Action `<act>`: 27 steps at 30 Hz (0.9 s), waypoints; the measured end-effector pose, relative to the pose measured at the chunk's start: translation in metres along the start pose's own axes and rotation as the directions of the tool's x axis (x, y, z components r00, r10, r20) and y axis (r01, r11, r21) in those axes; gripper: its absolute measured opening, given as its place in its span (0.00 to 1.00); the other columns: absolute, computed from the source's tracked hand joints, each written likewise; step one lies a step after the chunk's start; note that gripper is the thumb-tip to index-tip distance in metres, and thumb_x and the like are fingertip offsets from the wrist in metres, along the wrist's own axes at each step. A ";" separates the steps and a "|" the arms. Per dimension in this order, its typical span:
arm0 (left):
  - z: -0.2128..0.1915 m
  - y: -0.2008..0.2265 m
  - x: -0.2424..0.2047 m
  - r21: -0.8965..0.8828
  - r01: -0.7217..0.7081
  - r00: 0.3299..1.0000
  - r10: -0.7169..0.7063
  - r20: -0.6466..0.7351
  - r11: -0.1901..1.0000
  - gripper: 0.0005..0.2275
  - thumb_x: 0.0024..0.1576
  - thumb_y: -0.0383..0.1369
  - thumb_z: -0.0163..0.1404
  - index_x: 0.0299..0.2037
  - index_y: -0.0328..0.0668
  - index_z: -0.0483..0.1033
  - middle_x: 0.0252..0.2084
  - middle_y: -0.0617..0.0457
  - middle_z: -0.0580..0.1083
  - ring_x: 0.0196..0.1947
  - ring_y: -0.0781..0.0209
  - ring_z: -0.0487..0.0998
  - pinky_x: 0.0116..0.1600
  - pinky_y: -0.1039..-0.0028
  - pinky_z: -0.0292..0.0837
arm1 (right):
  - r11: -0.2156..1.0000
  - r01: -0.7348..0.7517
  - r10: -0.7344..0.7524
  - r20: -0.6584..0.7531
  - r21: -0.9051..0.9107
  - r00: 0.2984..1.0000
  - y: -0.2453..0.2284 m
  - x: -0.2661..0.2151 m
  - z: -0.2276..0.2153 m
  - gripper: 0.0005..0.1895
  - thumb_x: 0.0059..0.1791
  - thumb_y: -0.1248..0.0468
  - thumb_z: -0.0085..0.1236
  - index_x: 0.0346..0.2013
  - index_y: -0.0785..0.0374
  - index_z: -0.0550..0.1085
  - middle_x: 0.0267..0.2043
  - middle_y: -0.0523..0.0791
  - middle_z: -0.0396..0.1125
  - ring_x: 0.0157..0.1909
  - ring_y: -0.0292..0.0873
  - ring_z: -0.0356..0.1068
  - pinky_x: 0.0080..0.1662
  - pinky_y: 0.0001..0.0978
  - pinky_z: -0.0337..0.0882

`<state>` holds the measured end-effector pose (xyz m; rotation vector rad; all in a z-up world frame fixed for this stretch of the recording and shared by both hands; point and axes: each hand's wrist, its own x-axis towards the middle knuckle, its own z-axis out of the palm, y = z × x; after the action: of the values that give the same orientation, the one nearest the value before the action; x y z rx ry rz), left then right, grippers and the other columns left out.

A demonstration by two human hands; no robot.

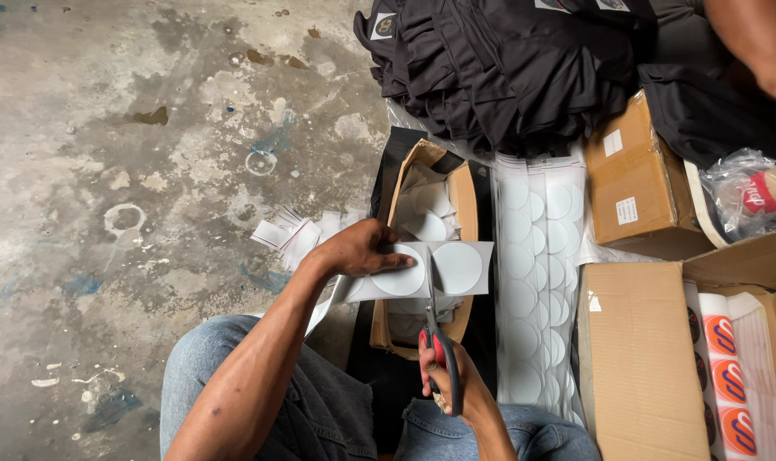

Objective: The person sits on the floor and uses scissors to cut circular stickers from a long white sheet. They repeatedly cut out individual circles and place them into a cardboard box.

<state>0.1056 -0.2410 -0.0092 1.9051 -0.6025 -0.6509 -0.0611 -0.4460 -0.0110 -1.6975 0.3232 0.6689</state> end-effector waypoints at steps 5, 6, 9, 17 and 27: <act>0.000 0.007 0.001 0.005 0.056 0.998 -0.056 0.036 0.998 0.16 0.50 0.47 0.51 0.23 0.43 0.68 0.21 0.62 0.63 0.24 0.70 0.60 0.31 0.76 0.57 | 0.997 -0.076 0.074 -0.086 -0.015 0.993 -0.002 -0.002 0.009 0.20 0.43 0.51 0.55 0.28 0.67 0.67 0.12 0.47 0.58 0.10 0.38 0.58 0.08 0.23 0.49; 0.000 0.007 0.002 0.008 0.085 0.995 -0.085 0.048 0.996 0.16 0.49 0.48 0.51 0.25 0.42 0.70 0.22 0.62 0.65 0.25 0.71 0.62 0.32 0.77 0.59 | 0.998 -0.064 0.063 -0.073 -0.010 0.995 -0.002 -0.004 0.010 0.20 0.43 0.51 0.55 0.27 0.68 0.67 0.11 0.48 0.57 0.08 0.38 0.55 0.08 0.23 0.48; -0.001 0.007 0.004 0.038 0.066 0.991 -0.070 0.111 0.997 0.15 0.49 0.47 0.52 0.23 0.44 0.71 0.21 0.64 0.64 0.24 0.71 0.63 0.31 0.77 0.60 | 0.991 0.106 -0.109 -0.037 -0.082 0.993 0.005 0.001 0.005 0.11 0.34 0.73 0.44 0.06 0.63 0.62 0.15 0.44 0.58 0.13 0.38 0.63 0.20 0.21 0.58; 0.007 0.007 0.009 0.028 0.122 0.983 -0.124 0.135 0.992 0.15 0.49 0.47 0.52 0.21 0.45 0.68 0.20 0.62 0.65 0.22 0.71 0.63 0.28 0.76 0.57 | 0.996 -0.002 0.017 -0.180 0.087 0.984 -0.003 0.000 0.016 0.20 0.43 0.50 0.54 0.26 0.66 0.66 0.09 0.46 0.58 0.08 0.38 0.56 0.09 0.24 0.52; 0.018 0.020 0.003 -0.012 0.019 0.994 -0.017 0.109 1.000 0.12 0.47 0.45 0.54 0.28 0.46 0.77 0.22 0.51 0.75 0.26 0.60 0.75 0.37 0.73 0.70 | 0.888 0.328 -0.151 -0.468 0.323 0.871 -0.049 0.033 -0.012 0.19 0.36 0.70 0.67 0.27 0.63 0.61 0.25 0.49 0.70 0.15 0.34 0.63 0.15 0.17 0.62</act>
<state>0.0931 -0.2624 0.0023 1.8741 -0.6490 -0.7725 -0.0054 -0.4411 0.0101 -1.4452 0.5077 0.0165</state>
